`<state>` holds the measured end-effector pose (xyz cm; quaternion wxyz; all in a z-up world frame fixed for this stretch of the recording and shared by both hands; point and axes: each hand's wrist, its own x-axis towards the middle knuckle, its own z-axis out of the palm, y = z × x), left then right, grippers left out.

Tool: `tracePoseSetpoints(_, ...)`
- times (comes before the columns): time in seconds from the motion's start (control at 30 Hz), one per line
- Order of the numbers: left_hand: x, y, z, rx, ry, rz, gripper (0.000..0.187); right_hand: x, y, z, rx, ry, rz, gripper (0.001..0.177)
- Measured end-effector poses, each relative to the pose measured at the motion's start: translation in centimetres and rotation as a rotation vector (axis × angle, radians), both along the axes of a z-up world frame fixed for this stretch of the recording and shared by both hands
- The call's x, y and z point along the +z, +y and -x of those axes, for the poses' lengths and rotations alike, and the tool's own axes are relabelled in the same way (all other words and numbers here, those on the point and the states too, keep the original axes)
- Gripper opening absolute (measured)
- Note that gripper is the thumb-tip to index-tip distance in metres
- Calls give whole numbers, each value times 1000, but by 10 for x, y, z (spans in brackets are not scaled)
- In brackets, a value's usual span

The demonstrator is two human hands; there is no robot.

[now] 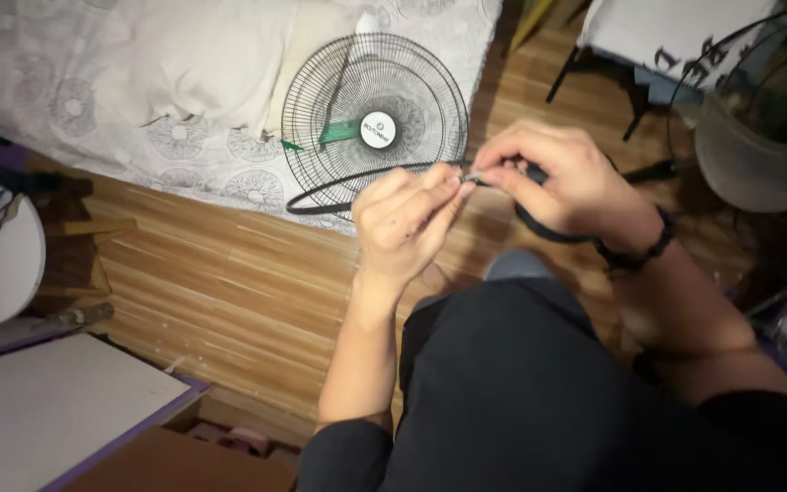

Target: The person assembles a standing fan by attaching the front grill to the fan head. They secure the grill using a black zip tie, wrapping it around the grill and tightening it by hand. The person then adjusts the fan's position and checks the assembly.

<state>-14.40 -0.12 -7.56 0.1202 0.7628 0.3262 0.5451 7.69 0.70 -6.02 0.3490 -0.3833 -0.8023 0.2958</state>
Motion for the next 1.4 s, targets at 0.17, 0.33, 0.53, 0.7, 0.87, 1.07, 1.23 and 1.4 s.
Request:
tracePoseSetpoints(0.17, -5, 35, 6, -29, -13, 47, 18, -5, 32, 4, 6, 40, -41, 10)
tracePoseSetpoints(0.33, -8, 85, -3, -96, -41, 68, 16, -12, 74, -8, -61, 112, 87, 13)
tracePoseSetpoints(0.53, -7, 155, -26, -110, 6, 25, 15, -18, 130, -31, -114, 306, 187, 19)
tracePoseSetpoints(0.7, 11, 207, -51, -111, -57, 14, 17, -4, 181, -49, -175, 289, 126, 20)
tracePoseSetpoints(0.87, 20, 249, -66, -136, -32, -14, 16, 5, 223, -63, -148, 299, 38, 16)
tracePoseSetpoints(1.07, 28, 279, -80, -92, 19, -43, 16, 9, 260, -81, -89, 181, -125, 23)
tracePoseSetpoints(1.23, 31, 289, -88, -59, 57, -41, 15, -4, 281, -99, 52, 472, 178, 27)
tracePoseSetpoints(1.4, 37, 297, -95, -53, 60, -63, 15, -2, 292, -104, 89, 571, 260, 38)
